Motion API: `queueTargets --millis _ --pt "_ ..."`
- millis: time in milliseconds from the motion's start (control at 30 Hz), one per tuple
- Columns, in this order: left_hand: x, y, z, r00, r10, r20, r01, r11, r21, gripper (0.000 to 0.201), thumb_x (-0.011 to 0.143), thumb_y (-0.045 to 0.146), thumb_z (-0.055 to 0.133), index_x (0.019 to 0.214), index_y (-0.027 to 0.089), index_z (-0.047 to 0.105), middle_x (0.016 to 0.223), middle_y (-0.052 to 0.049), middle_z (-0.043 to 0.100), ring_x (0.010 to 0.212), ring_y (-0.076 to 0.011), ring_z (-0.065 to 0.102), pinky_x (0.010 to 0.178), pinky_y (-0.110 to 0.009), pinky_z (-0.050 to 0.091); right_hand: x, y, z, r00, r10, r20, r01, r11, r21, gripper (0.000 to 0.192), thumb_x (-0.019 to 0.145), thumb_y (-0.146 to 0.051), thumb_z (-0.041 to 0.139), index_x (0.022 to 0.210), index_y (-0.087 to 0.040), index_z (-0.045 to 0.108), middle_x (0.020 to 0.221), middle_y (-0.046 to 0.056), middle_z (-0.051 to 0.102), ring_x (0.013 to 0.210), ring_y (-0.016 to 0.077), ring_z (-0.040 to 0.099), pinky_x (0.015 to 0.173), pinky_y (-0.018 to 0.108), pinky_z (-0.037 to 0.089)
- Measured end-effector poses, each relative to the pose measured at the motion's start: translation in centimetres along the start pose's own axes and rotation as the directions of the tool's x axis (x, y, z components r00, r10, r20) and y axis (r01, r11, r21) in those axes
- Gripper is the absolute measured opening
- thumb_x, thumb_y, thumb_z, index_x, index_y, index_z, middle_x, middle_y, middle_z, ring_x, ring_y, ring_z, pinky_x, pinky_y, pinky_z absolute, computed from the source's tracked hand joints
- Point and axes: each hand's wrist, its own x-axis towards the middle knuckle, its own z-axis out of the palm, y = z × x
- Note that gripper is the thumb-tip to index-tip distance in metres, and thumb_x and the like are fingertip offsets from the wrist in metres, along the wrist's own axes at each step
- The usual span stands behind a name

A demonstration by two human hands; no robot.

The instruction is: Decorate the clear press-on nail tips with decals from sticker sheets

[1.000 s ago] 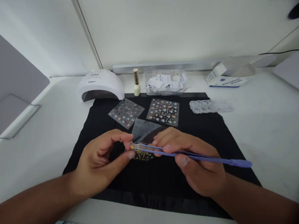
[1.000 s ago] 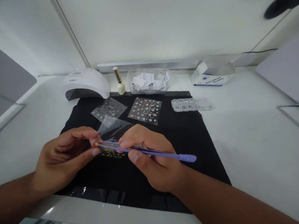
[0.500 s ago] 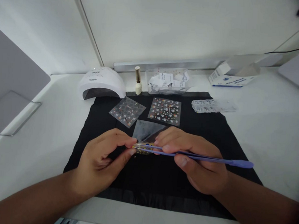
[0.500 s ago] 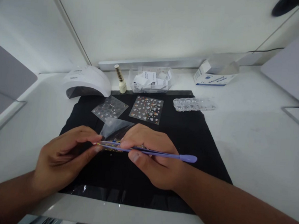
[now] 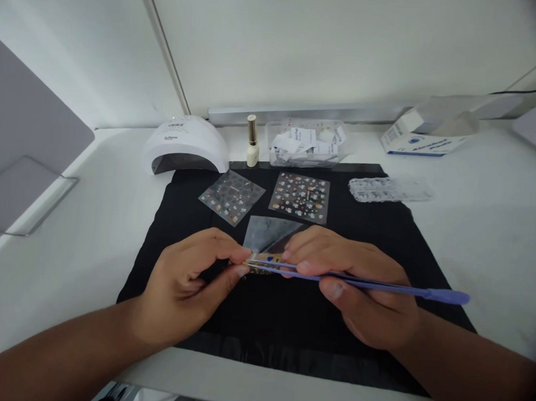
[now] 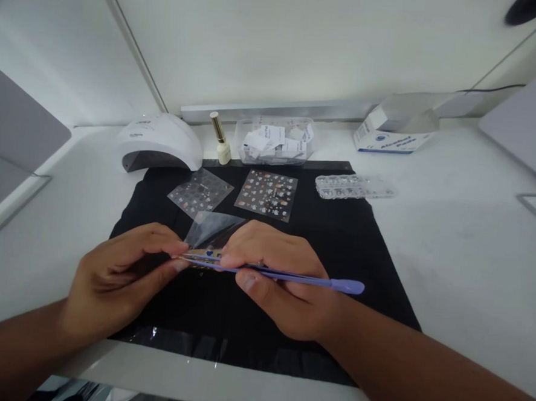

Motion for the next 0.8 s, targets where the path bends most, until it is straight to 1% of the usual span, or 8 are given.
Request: queueTargets --millis 233,433,533,633,733,800 --pt "0.0 0.05 0.06 1.0 -0.011 0.001 0.011 1.0 -0.027 0.023 0.084 0.003 0.064 0.1 0.018 0.067 0.089 -0.001 0.066 0.081 -0.0092 0.063 0.07 -0.02 0.051 0.22 0.01 -0.04 0.999 -0.04 -0.002 0.04 0.999 0.013 0.033 0.088 -0.014 0.053 0.116 -0.022 0.069 0.09 0.009 0.071 0.088 0.0238 0.067 0.077 0.044 0.057" --pt "-0.13 0.01 -0.02 0.997 -0.075 0.007 0.075 0.997 -0.032 0.022 0.084 0.005 0.065 0.099 0.021 0.068 0.09 0.001 0.066 0.081 -0.0084 0.063 0.072 -0.018 0.051 0.19 -0.09 0.08 0.999 -0.047 -0.008 0.047 0.999 0.009 0.035 0.087 -0.01 0.053 0.116 -0.021 0.068 0.089 0.008 0.071 0.089 0.024 0.067 0.078 0.044 0.057" --pt "-0.17 0.04 -0.03 0.991 -0.131 0.011 0.131 0.988 -0.08 0.022 0.084 0.007 0.066 0.1 0.022 0.069 0.091 0.001 0.066 0.082 -0.0086 0.063 0.072 -0.018 0.051 0.16 -0.18 0.15 1.0 -0.024 -0.01 0.025 0.999 0.037 0.033 0.088 -0.01 0.052 0.116 -0.02 0.068 0.089 0.008 0.071 0.09 0.024 0.066 0.078 0.045 0.056" --pt "-0.13 0.12 -0.01 0.983 -0.181 0.02 0.181 0.972 -0.151 0.022 0.084 0.009 0.066 0.1 0.023 0.07 0.091 0.001 0.066 0.082 -0.0092 0.064 0.073 -0.018 0.052 0.06 -0.24 0.19 1.0 0.003 -0.021 -0.001 0.997 0.074 0.028 0.091 -0.015 0.053 0.113 -0.021 0.07 0.088 0.008 0.072 0.091 0.024 0.066 0.079 0.045 0.055" --pt "-0.03 0.15 0.09 0.979 -0.203 0.016 0.202 0.96 -0.195 0.023 0.083 0.009 0.068 0.1 0.024 0.071 0.09 0.001 0.066 0.081 -0.0094 0.064 0.072 -0.018 0.052 -0.03 -0.22 0.25 0.995 0.054 -0.083 -0.043 0.991 0.128 0.023 0.092 -0.02 0.055 0.109 -0.023 0.072 0.085 0.007 0.072 0.089 0.0235 0.065 0.079 0.044 0.053" --pt "0.09 0.07 0.13 0.972 -0.234 -0.003 0.228 0.95 -0.214 0.022 0.081 0.01 0.07 0.097 0.025 0.073 0.089 0.001 0.067 0.08 -0.0088 0.064 0.071 -0.016 0.052 0.05 -0.19 0.32 0.985 0.104 -0.14 -0.077 0.979 0.186 0.021 0.092 -0.022 0.057 0.105 -0.024 0.073 0.084 0.006 0.071 0.087 0.0224 0.065 0.076 0.041 0.054"
